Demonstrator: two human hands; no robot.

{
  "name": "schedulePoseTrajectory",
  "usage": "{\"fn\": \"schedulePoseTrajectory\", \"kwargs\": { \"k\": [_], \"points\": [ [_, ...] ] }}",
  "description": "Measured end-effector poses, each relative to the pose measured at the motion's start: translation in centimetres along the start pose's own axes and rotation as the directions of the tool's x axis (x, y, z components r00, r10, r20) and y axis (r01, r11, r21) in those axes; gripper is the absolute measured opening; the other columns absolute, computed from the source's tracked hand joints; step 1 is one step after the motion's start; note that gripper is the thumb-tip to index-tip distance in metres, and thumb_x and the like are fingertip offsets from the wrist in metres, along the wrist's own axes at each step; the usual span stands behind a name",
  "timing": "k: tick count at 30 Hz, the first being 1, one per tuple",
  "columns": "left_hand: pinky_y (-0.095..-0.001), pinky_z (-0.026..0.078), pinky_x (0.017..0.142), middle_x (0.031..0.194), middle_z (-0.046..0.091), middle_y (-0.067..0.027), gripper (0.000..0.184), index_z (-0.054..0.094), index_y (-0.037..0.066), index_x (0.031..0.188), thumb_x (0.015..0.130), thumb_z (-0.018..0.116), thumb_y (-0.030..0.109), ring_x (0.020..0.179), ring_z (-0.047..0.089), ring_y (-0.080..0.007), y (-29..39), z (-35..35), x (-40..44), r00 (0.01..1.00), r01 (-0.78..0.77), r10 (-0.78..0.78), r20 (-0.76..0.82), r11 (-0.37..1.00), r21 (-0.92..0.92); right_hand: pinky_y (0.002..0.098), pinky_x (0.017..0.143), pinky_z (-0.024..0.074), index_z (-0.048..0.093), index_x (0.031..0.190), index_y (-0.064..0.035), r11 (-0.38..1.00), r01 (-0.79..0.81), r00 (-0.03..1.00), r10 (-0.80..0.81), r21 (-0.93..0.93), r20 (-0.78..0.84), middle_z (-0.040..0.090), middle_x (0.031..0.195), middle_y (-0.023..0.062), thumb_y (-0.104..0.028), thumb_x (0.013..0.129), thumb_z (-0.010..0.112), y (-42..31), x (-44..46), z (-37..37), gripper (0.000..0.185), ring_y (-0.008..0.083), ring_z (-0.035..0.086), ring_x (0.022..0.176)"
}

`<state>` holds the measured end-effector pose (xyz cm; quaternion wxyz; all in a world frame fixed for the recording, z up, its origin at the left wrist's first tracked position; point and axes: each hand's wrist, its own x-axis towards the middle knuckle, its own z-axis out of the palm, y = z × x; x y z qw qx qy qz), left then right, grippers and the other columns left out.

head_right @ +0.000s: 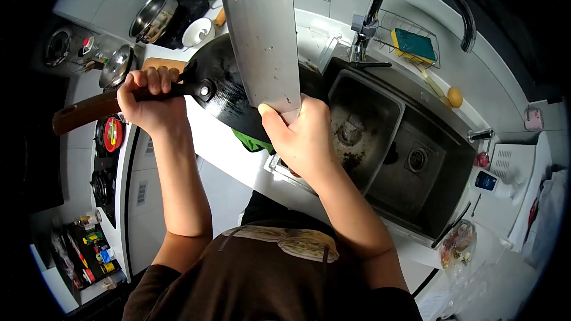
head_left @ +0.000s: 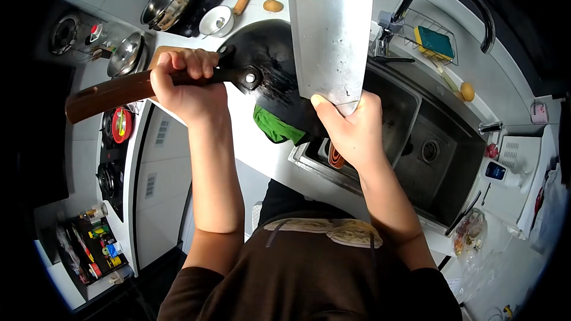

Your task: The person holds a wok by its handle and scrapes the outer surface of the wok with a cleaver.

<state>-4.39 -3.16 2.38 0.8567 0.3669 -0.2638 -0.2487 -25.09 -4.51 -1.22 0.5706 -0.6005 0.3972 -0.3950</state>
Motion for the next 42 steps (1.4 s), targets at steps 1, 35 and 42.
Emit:
{"fn": "schedulePoseTrajectory", "kwargs": {
  "k": [1, 35, 42],
  "points": [
    [-0.0304, 0.031, 0.057, 0.050, 0.031, -0.0007, 0.022, 0.038, 0.012, 0.060, 0.075, 0.047, 0.026, 0.047, 0.030, -0.0138, 0.0, 0.0, 0.0, 1.000, 0.009, -0.009, -0.019, 1.000, 0.001, 0.0223, 0.061, 0.0439, 0.064, 0.088, 0.0040, 1.000, 0.006, 1.000, -0.006, 0.001, 0.002, 0.063, 0.075, 0.0016, -0.002, 0.079, 0.063, 0.2, -0.1, 0.0, 0.011, 0.0042, 0.053, 0.068],
    [-0.0302, 0.031, 0.053, 0.049, 0.034, -0.0018, 0.023, 0.035, 0.012, 0.061, 0.076, 0.048, 0.024, 0.047, 0.029, -0.0146, -0.1, -1.1, 1.0, 0.997, 0.041, -0.037, 0.066, 0.997, -0.058, 0.0288, 0.056, 0.0478, 0.054, 0.105, -0.0020, 0.894, 0.159, 0.985, -0.173, -0.419, 0.004, 0.062, 0.075, 0.0091, -0.007, 0.083, 0.061, 0.1, -5.4, -6.5, 0.023, 0.0188, 0.061, 0.061],
    [-0.0309, 0.031, 0.054, 0.049, 0.034, -0.0025, 0.023, 0.036, 0.012, 0.061, 0.076, 0.047, 0.025, 0.047, 0.030, -0.0156, 0.0, -1.9, 1.2, 0.994, 0.047, -0.041, 0.101, 0.997, -0.062, 0.0344, 0.057, 0.0449, 0.056, 0.114, -0.0171, 0.551, 0.386, 0.920, -0.165, -0.740, 0.356, 0.051, 0.080, 0.0078, -0.022, 0.071, 0.071, -2.9, -7.3, -8.8, 0.046, 0.0246, 0.056, 0.064]
  ]
}}
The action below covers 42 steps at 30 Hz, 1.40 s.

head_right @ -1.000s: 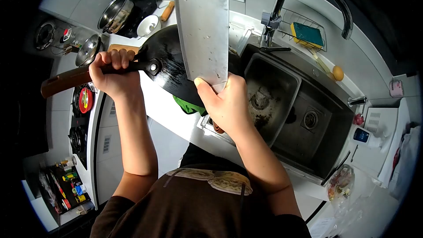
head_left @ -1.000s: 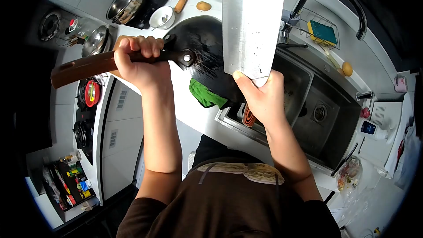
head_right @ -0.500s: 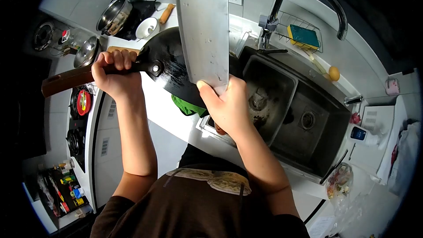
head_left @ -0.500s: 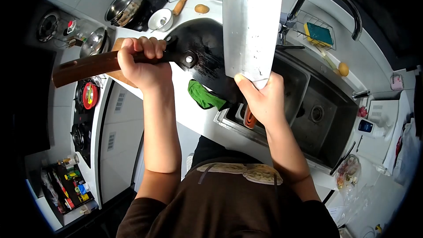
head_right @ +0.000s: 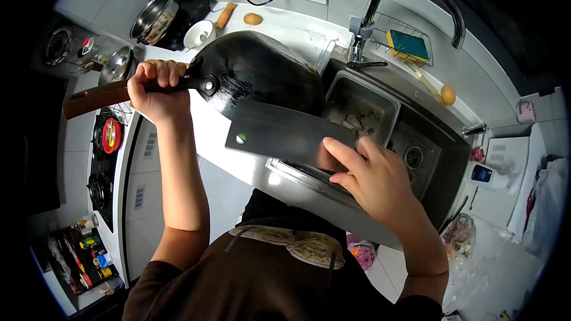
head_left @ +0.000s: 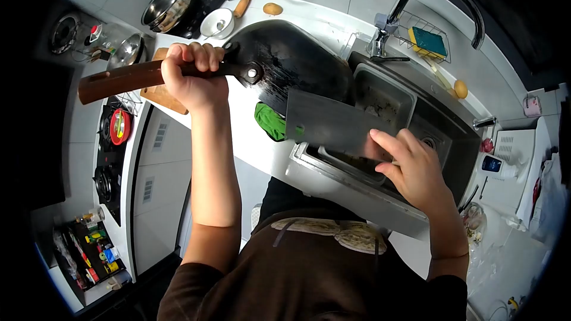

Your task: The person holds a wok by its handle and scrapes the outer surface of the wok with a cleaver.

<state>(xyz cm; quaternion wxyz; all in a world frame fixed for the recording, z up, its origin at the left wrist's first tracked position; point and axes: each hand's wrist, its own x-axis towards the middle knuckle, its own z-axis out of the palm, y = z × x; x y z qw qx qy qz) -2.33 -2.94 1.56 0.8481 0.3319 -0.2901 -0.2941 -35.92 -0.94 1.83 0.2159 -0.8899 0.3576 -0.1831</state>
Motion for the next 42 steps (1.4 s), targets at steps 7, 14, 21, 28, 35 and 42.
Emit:
{"fn": "schedulePoseTrajectory", "kwargs": {
  "k": [7, 14, 21, 28, 35, 42],
  "points": [
    [-0.0310, 0.030, 0.056, 0.049, 0.032, -0.0018, 0.022, 0.036, 0.011, 0.061, 0.075, 0.045, 0.025, 0.048, 0.029, -0.0150, 0.3, -0.8, -0.4, 1.000, 0.003, -0.003, 0.005, 1.000, -0.018, 0.0328, 0.055, 0.0420, 0.054, 0.124, -0.0227, 0.996, 0.028, 0.997, -0.022, -0.084, 0.079, 0.041, 0.075, 0.0059, -0.021, 0.070, 0.070, -0.4, -0.9, -0.5, 0.057, 0.0200, 0.048, 0.061],
    [-0.0313, 0.029, 0.058, 0.049, 0.030, -0.0007, 0.023, 0.036, 0.011, 0.060, 0.075, 0.045, 0.027, 0.048, 0.028, -0.0144, 0.4, -1.5, -0.3, 0.999, 0.003, -0.003, 0.035, 1.000, -0.019, 0.0320, 0.052, 0.0385, 0.058, 0.120, -0.0137, 1.000, 0.010, 0.995, -0.008, -0.023, 0.104, 0.038, 0.072, 0.0073, -0.010, 0.070, 0.069, -1.3, -1.3, -0.9, 0.052, 0.0204, 0.044, 0.058],
    [-0.0317, 0.031, 0.058, 0.049, 0.030, -0.0006, 0.022, 0.036, 0.012, 0.060, 0.075, 0.045, 0.026, 0.048, 0.028, -0.0143, 0.3, -1.4, -0.4, 0.999, -0.004, 0.005, 0.033, 1.000, -0.011, 0.0308, 0.049, 0.0402, 0.057, 0.123, -0.0172, 0.997, 0.045, 0.995, -0.039, -0.058, 0.093, 0.038, 0.068, 0.0051, -0.016, 0.069, 0.072, -2.1, -1.1, -1.1, 0.056, 0.0169, 0.046, 0.054],
    [-0.0312, 0.031, 0.058, 0.049, 0.031, -0.0007, 0.021, 0.037, 0.012, 0.060, 0.074, 0.044, 0.026, 0.047, 0.029, -0.0140, 0.4, -1.2, -0.6, 1.000, 0.006, -0.006, 0.018, 1.000, -0.004, 0.0288, 0.046, 0.0390, 0.056, 0.123, -0.0136, 0.991, 0.082, 0.992, -0.070, -0.107, 0.107, 0.037, 0.066, 0.0052, -0.018, 0.071, 0.071, -2.4, -1.3, -1.6, 0.053, 0.0155, 0.046, 0.053],
    [-0.0326, 0.033, 0.058, 0.049, 0.031, -0.0008, 0.021, 0.038, 0.011, 0.060, 0.073, 0.044, 0.026, 0.047, 0.030, -0.0143, 0.3, -1.5, -0.1, 0.999, 0.005, -0.005, 0.053, 1.000, -0.003, 0.0296, 0.046, 0.0382, 0.056, 0.122, -0.0126, 0.992, 0.077, 0.993, -0.066, -0.104, 0.100, 0.038, 0.066, 0.0052, -0.018, 0.072, 0.071, -2.7, -1.1, -1.5, 0.053, 0.0159, 0.046, 0.052],
    [-0.0320, 0.029, 0.053, 0.047, 0.030, -0.0019, 0.025, 0.037, 0.012, 0.059, 0.076, 0.047, 0.027, 0.045, 0.028, -0.0155, 0.1, -0.9, 0.0, 0.998, -0.010, 0.011, 0.062, 1.000, -0.013, 0.0300, 0.046, 0.0384, 0.057, 0.122, -0.0117, 0.991, 0.087, 0.994, -0.079, -0.101, 0.076, 0.038, 0.067, 0.0056, -0.018, 0.073, 0.070, -2.7, -1.2, -1.5, 0.051, 0.0163, 0.046, 0.053]
  ]
}}
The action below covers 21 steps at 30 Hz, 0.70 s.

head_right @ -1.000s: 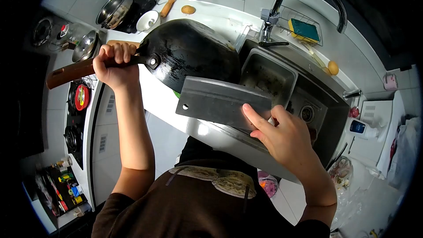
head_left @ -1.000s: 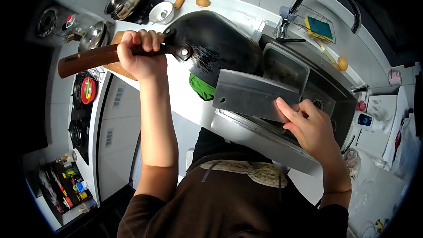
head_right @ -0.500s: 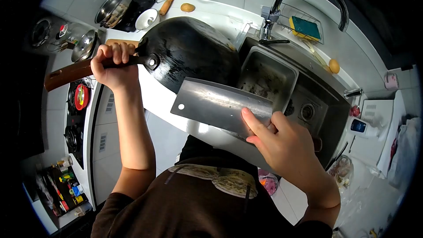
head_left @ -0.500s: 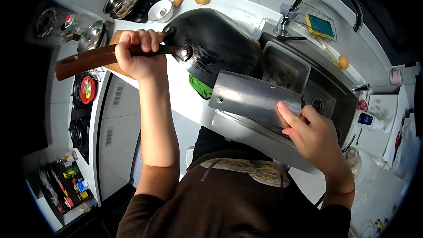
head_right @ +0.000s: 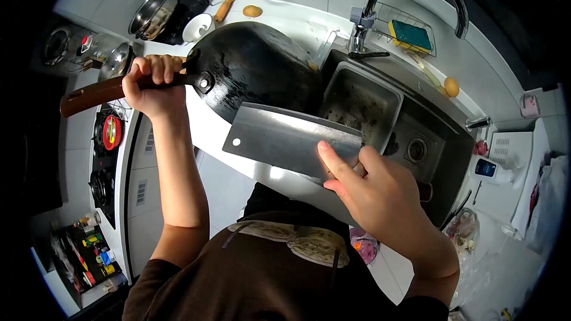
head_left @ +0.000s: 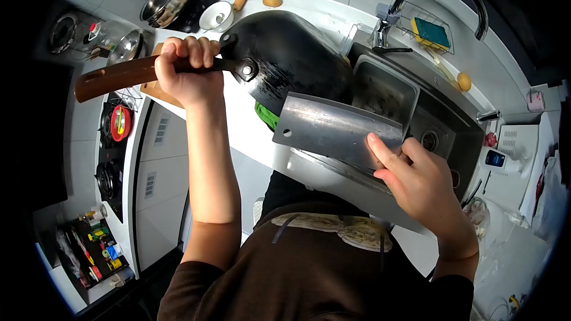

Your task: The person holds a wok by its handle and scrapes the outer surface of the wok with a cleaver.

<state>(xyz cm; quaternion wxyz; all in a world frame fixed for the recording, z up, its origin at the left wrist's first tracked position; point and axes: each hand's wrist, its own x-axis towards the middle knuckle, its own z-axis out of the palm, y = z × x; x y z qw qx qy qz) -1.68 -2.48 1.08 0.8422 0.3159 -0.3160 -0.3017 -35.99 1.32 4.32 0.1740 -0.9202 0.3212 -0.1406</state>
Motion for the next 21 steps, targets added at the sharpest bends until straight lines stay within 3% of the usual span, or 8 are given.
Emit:
{"fn": "schedulePoseTrajectory", "kwargs": {
  "k": [13, 21],
  "points": [
    [-0.0326, 0.031, 0.053, 0.047, 0.030, -0.0022, 0.024, 0.037, 0.011, 0.060, 0.075, 0.047, 0.027, 0.046, 0.028, -0.0157, 0.1, -0.3, -0.2, 1.000, 0.011, -0.011, -0.011, 1.000, -0.011, 0.0295, 0.044, 0.0392, 0.058, 0.120, -0.0108, 0.999, -0.017, 0.999, 0.016, 0.044, 0.037, 0.038, 0.067, 0.0053, -0.018, 0.075, 0.069, 0.3, -0.5, 0.1, 0.046, 0.0160, 0.046, 0.050],
    [-0.0332, 0.031, 0.054, 0.047, 0.030, -0.0017, 0.024, 0.037, 0.012, 0.060, 0.076, 0.046, 0.027, 0.045, 0.028, -0.0154, 0.2, -1.0, 0.0, 1.000, 0.004, -0.004, -0.008, 1.000, 0.004, 0.0274, 0.046, 0.0397, 0.059, 0.119, -0.0116, 0.999, -0.017, 0.999, 0.019, 0.027, -0.045, 0.038, 0.067, 0.0039, -0.019, 0.075, 0.068, 0.5, -0.5, 0.8, 0.046, 0.0138, 0.047, 0.052]
  ]
}}
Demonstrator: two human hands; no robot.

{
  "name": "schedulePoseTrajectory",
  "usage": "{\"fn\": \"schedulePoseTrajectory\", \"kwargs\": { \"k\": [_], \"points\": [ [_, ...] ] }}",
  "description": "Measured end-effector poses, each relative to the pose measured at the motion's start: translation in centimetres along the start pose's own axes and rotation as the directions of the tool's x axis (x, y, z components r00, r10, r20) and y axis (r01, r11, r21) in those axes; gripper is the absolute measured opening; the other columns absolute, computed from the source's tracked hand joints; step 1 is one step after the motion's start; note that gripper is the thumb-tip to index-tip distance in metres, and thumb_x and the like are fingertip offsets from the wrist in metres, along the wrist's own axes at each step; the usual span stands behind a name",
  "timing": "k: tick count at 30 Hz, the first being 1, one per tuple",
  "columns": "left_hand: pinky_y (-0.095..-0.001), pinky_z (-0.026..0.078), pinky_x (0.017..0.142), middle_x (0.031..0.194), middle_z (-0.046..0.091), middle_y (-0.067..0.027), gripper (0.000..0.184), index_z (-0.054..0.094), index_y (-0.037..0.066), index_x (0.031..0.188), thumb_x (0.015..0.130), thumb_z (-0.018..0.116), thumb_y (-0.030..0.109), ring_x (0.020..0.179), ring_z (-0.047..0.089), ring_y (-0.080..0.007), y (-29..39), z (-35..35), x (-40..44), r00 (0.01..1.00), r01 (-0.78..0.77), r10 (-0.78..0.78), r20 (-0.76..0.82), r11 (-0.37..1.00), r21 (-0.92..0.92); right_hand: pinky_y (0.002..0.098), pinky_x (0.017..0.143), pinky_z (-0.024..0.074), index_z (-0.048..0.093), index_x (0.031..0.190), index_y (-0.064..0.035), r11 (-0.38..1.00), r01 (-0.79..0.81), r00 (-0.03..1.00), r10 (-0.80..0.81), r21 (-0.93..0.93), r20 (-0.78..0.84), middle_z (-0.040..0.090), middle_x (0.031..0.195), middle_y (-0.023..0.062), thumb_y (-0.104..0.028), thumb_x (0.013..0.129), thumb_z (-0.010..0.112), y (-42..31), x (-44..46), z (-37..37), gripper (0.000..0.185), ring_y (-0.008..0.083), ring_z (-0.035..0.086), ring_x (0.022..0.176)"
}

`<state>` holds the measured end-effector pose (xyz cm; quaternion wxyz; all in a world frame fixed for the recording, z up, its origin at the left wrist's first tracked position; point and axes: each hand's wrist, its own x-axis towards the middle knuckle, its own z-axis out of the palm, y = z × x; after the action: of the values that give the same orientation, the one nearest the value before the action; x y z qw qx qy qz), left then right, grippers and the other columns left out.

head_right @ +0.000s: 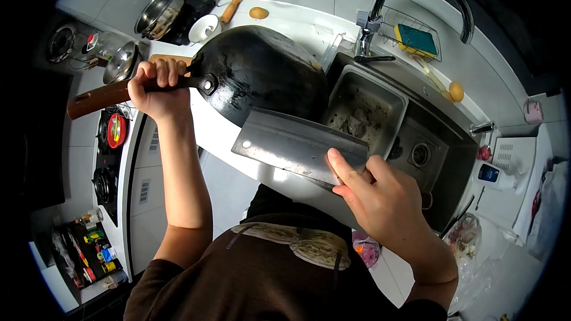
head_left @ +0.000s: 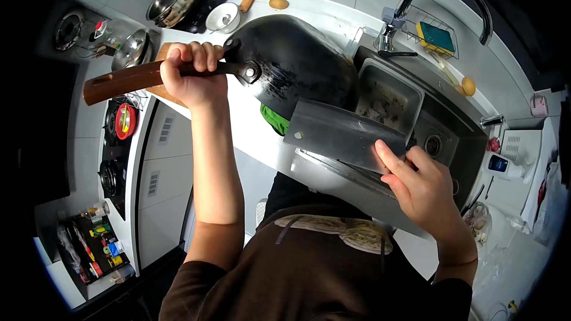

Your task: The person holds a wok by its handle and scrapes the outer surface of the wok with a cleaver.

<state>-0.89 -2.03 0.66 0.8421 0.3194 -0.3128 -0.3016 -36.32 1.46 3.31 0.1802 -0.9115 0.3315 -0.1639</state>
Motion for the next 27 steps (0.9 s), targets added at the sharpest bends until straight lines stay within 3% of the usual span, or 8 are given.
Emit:
{"fn": "schedulePoseTrajectory", "kwargs": {
  "k": [15, 27],
  "points": [
    [-0.0331, 0.032, 0.055, 0.047, 0.030, -0.0021, 0.024, 0.037, 0.011, 0.061, 0.074, 0.047, 0.028, 0.045, 0.028, -0.0155, 0.1, 0.1, -0.4, 1.000, -0.007, 0.007, 0.019, 1.000, 0.002, 0.0289, 0.044, 0.0380, 0.058, 0.119, -0.0082, 0.999, 0.038, 0.997, -0.036, -0.032, 0.069, 0.038, 0.067, 0.0050, -0.019, 0.074, 0.070, -0.4, 0.2, -1.0, 0.048, 0.0154, 0.046, 0.050],
    [-0.0319, 0.031, 0.054, 0.048, 0.033, -0.0029, 0.021, 0.038, 0.010, 0.061, 0.073, 0.046, 0.025, 0.046, 0.029, -0.0156, 0.0, 0.7, -0.6, 1.000, 0.007, -0.007, -0.011, 0.999, -0.032, 0.0287, 0.043, 0.0382, 0.057, 0.119, -0.0079, 1.000, 0.023, 0.999, -0.022, -0.017, 0.027, 0.039, 0.068, 0.0056, -0.021, 0.076, 0.069, -0.6, 0.2, -0.8, 0.046, 0.0165, 0.047, 0.049]
  ]
}}
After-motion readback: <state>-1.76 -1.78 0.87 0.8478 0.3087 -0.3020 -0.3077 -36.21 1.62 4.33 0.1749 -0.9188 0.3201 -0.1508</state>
